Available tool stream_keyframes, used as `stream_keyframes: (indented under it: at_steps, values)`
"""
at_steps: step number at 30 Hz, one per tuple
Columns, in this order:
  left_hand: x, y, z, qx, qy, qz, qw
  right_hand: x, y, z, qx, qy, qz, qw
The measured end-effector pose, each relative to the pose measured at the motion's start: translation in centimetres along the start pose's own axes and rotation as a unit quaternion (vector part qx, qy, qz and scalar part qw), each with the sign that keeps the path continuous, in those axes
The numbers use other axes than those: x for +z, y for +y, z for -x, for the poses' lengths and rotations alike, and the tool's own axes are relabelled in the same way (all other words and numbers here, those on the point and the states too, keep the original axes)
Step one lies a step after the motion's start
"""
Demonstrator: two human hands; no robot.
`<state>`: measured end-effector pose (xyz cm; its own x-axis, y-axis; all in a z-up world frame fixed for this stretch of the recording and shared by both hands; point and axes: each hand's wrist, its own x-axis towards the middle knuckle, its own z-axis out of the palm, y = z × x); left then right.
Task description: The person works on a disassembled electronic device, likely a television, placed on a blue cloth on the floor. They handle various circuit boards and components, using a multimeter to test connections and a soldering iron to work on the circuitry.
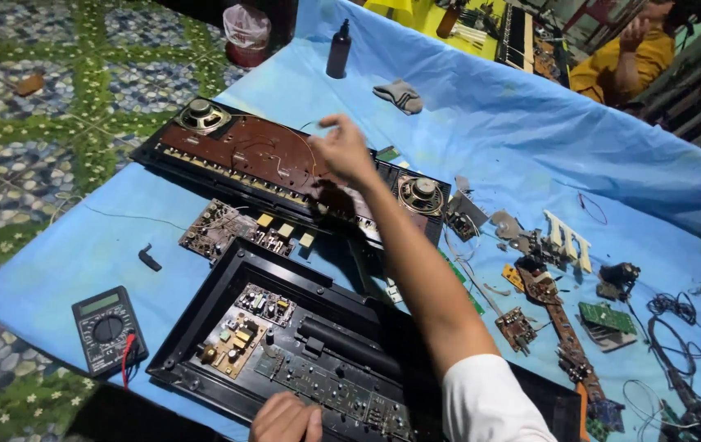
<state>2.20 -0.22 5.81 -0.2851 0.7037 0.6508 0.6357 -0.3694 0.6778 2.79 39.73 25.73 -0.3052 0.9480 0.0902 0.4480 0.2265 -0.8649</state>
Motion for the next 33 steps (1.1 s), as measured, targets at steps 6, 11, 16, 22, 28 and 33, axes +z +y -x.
stream_keyframes:
  at_steps: [6,11,16,22,28,33]
  values:
    - [-0.3,1.4,-1.3,-0.043,0.050,0.028,0.997,8.6,2.4,-2.5,0.029,0.000,0.159,0.987]
    - [-3.0,0.5,-8.8,-0.202,-0.349,-0.043,0.914,11.6,2.4,-1.9,0.073,-0.009,0.262,0.962]
    - [-8.8,-0.8,-16.2,-0.313,-0.336,-0.155,0.875,13.7,4.0,-3.0,0.068,-0.035,0.266,0.961]
    - [-10.0,-6.3,-26.3,-0.183,0.024,-0.123,0.975,12.8,7.9,-5.5,0.028,0.009,0.239,0.971]
    - [-3.1,-19.4,-33.4,-0.185,0.025,-0.229,0.955,13.1,5.9,-3.3,0.003,0.021,0.234,0.972]
    - [2.2,-24.4,-35.8,-0.296,-0.056,-0.355,0.885,12.4,4.7,-3.0,0.042,0.043,0.249,0.967]
